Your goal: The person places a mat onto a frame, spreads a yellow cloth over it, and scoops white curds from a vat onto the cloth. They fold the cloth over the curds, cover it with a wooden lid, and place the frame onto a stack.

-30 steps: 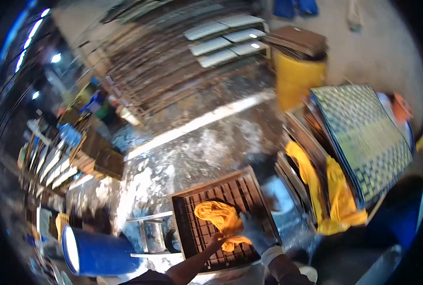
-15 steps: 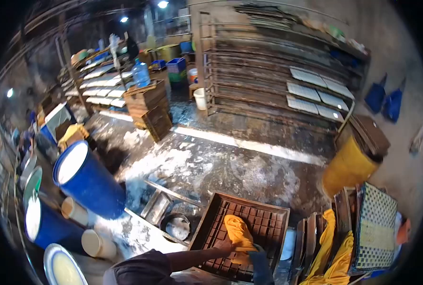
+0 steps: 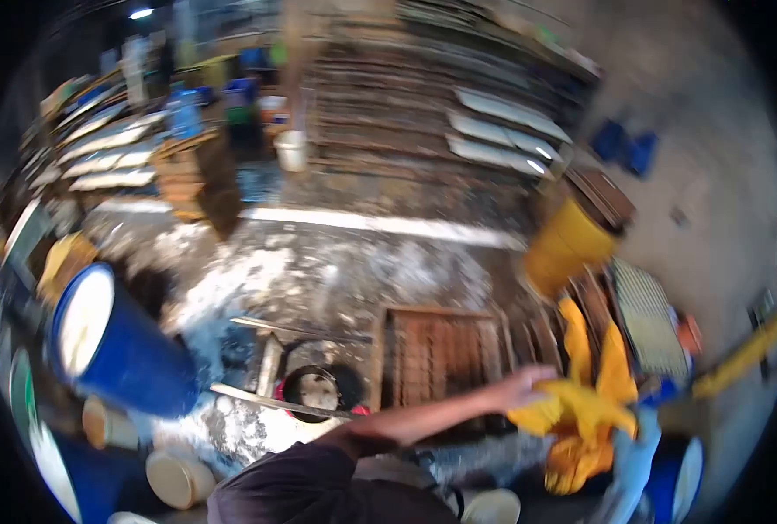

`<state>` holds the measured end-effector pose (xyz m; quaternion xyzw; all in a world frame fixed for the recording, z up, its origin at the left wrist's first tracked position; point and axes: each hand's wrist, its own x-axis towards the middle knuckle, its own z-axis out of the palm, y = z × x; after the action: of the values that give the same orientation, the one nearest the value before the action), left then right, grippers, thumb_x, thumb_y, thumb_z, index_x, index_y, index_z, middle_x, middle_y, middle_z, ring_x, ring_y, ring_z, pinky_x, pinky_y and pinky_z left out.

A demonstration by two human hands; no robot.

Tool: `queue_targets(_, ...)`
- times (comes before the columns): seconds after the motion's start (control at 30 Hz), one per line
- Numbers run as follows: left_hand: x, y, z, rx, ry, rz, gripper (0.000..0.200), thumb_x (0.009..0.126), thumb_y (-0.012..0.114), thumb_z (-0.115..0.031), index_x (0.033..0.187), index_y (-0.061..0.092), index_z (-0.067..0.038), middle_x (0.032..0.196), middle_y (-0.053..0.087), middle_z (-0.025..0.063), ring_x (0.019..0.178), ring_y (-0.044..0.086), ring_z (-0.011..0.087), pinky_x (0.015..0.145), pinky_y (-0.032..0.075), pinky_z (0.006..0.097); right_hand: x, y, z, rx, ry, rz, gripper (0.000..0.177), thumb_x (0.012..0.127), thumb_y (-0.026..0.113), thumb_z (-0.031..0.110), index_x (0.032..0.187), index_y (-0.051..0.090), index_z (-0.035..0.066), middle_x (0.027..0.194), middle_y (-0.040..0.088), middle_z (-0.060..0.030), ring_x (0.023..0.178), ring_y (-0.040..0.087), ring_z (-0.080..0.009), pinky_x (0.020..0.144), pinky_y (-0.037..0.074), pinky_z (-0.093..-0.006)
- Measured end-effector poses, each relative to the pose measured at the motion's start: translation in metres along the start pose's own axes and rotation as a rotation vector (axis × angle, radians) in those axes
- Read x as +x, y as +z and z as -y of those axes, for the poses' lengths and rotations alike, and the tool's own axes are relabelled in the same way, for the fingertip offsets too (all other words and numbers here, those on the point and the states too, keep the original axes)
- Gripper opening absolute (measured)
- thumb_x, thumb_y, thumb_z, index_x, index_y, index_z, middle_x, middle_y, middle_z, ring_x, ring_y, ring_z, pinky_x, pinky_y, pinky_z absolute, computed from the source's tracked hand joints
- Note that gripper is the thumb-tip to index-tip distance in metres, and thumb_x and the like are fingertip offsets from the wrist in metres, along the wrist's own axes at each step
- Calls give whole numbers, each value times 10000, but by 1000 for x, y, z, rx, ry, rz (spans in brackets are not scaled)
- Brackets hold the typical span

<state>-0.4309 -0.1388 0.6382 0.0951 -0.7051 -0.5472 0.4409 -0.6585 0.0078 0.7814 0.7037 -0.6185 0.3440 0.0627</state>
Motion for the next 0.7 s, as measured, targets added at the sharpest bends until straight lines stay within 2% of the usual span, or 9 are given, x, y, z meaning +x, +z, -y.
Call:
queue_targets(0.03, 1, 2, -4, -28, -21, 51, 256, 812, 656, -109, 1024, 566, 4, 956, 592, 69, 940, 532, 110, 818, 463, 302, -12, -13, 20, -20, 146, -6, 234, 707, 537, 3, 925, 616, -27, 784, 597, -102, 686, 569, -240, 655, 481, -345)
queue_targets(0.1, 1, 11, -29, 11, 13, 78, 229, 782, 698, -111, 969, 618, -7, 911, 630, 69, 898, 583, 127, 813, 478, 313, -43, -26, 36, -155, 111, -97, 352, 677, 567, 9, 1021, 625, -32, 935, 633, -171, 878, 614, -330, 813, 490, -373)
queue_targets(0.17, -5, 19, -63, 37, 51, 181, 221, 794, 742, -140, 942, 645, -7, 862, 658, 51, 827, 604, 112, 756, 489, 288, -87, -30, 20, -273, 206, -211, 451, 675, 577, 9, 1122, 619, -26, 1090, 642, -186, 1053, 604, -321, 947, 456, -366)
queue_targets(0.33, -19, 50, -125, 379, 154, 291, 241, 776, 745, -125, 966, 670, 4, 821, 697, 121, 743, 660, 131, 684, 502, 288, -155, -14, 5, 411, 422, -451, 394, 765, 465, -59, 1130, 607, -14, 1067, 643, -68, 1006, 596, -157, 909, 456, -274)
queue_targets(0.37, -20, 54, -130, 369, 142, 296, 214, 783, 762, -140, 952, 698, -26, 814, 701, 42, 744, 622, 72, 669, 496, 261, -163, -16, 8, 446, 463, -490, 375, 783, 476, -59, 1129, 609, -8, 1064, 646, -64, 996, 598, -148, 905, 459, -271)
queue_targets(0.47, -28, 57, -152, 345, 152, 285, 178, 796, 749, -110, 942, 698, -22, 799, 696, 27, 736, 619, 65, 669, 494, 248, -183, -14, 33, 515, 488, -555, 342, 811, 506, -53, 1134, 607, -2, 1058, 651, -56, 977, 600, -130, 895, 464, -262)
queue_targets(0.53, -22, 68, -162, 240, 159, 268, 142, 826, 731, -109, 914, 691, -5, 777, 683, 25, 718, 599, 50, 653, 480, 225, -183, -22, 54, 559, 522, -557, 305, 834, 605, -22, 1139, 598, -7, 1051, 653, -53, 968, 600, -127, 887, 468, -255)
queue_targets(0.6, -20, 79, -170, 309, 367, 204, 158, 825, 742, -148, 863, 693, -3, 732, 668, 25, 666, 579, 41, 597, 465, 231, -188, -25, 64, 644, 601, -470, 352, 815, 642, -18, 1162, 595, 10, 1057, 649, -44, 973, 598, -124, 890, 469, -257)
queue_targets(0.7, -29, 100, -180, 387, 289, 224, 198, 809, 763, -192, 808, 694, -7, 668, 644, 32, 606, 555, 44, 541, 439, 250, -190, -10, 81, 874, 475, -343, 534, 804, 664, -12, 1309, 494, 36, 1235, 563, -53, 1104, 531, -104, 963, 425, -261)
